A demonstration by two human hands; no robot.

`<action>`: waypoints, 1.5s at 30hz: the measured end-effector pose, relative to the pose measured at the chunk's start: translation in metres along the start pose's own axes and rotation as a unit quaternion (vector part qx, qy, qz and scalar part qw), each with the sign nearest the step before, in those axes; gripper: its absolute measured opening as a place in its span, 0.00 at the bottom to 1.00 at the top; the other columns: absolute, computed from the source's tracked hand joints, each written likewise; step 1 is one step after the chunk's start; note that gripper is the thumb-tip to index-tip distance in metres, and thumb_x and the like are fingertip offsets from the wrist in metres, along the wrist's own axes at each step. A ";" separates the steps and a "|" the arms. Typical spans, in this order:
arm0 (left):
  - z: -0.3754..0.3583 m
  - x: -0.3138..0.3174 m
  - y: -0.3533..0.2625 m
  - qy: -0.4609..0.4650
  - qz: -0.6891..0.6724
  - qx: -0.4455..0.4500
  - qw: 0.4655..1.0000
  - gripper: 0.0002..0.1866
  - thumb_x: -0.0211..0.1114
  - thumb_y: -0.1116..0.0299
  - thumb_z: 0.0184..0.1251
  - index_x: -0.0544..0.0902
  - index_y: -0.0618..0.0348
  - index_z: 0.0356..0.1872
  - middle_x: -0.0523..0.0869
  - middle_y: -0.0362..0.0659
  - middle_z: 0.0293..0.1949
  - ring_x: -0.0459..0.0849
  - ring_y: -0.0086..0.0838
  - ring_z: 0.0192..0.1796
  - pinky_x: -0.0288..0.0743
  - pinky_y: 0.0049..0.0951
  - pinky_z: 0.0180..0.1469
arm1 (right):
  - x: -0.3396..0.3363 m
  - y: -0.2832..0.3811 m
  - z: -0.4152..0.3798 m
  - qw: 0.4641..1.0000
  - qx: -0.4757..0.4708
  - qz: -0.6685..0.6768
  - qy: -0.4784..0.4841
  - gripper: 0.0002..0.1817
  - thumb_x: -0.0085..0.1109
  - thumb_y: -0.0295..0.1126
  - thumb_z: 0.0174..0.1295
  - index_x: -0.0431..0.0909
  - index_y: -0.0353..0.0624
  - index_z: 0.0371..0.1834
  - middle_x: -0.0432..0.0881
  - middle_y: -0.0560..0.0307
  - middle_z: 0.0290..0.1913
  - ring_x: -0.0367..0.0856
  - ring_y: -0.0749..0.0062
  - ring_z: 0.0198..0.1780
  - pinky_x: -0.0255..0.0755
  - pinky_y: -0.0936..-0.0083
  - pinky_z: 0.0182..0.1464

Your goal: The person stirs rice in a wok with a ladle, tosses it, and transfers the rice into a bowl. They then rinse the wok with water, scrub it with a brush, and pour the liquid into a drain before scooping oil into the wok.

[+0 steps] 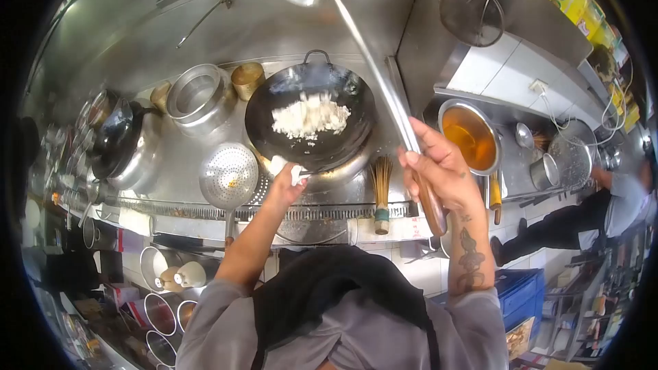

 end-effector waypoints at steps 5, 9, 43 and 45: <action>0.022 0.003 0.002 -0.015 0.017 -0.024 0.999 0.08 0.55 0.63 0.66 0.74 0.50 0.43 0.80 0.40 0.34 0.78 0.30 0.35 0.70 0.30 0.26 | -0.001 -0.084 0.031 0.955 0.086 0.258 0.119 0.26 0.54 0.40 0.66 0.64 0.42 0.65 0.71 0.60 0.27 0.65 0.81 0.14 0.64 0.81 0.12; 0.007 0.015 0.002 -0.057 -0.032 -0.012 0.998 0.10 0.53 0.58 0.68 0.73 0.50 0.43 0.79 0.40 0.33 0.78 0.32 0.34 0.70 0.31 0.26 | -0.015 -0.224 0.060 0.914 0.315 0.257 0.008 0.20 0.53 0.42 0.68 0.69 0.44 0.58 0.69 0.67 0.24 0.64 0.82 0.15 0.62 0.81 0.15; -0.065 0.133 0.027 0.037 0.194 0.226 0.954 0.14 0.64 0.74 0.56 0.75 0.67 0.43 0.79 0.47 0.36 0.79 0.29 0.39 0.75 0.28 0.39 | 0.009 -0.184 -0.024 0.879 -0.050 -0.471 -0.057 0.09 0.57 0.25 0.54 0.70 0.34 0.35 0.77 0.33 0.28 0.78 0.35 0.32 0.72 0.52 0.33; -0.041 0.138 -0.024 0.033 0.110 0.191 0.975 0.08 0.62 0.70 0.59 0.79 0.61 0.37 0.80 0.43 0.30 0.80 0.31 0.32 0.79 0.31 0.36 | 0.007 -0.182 -0.057 0.884 -0.065 -0.459 -0.051 0.09 0.58 0.26 0.56 0.70 0.35 0.35 0.77 0.43 0.22 0.79 0.48 0.23 0.71 0.60 0.25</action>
Point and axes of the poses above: each hand's wrist, its own z-axis towards the middle knuckle, its own x-axis out of the palm, y = z × x, the point moved 2 cm from there along z, towards the middle knuckle
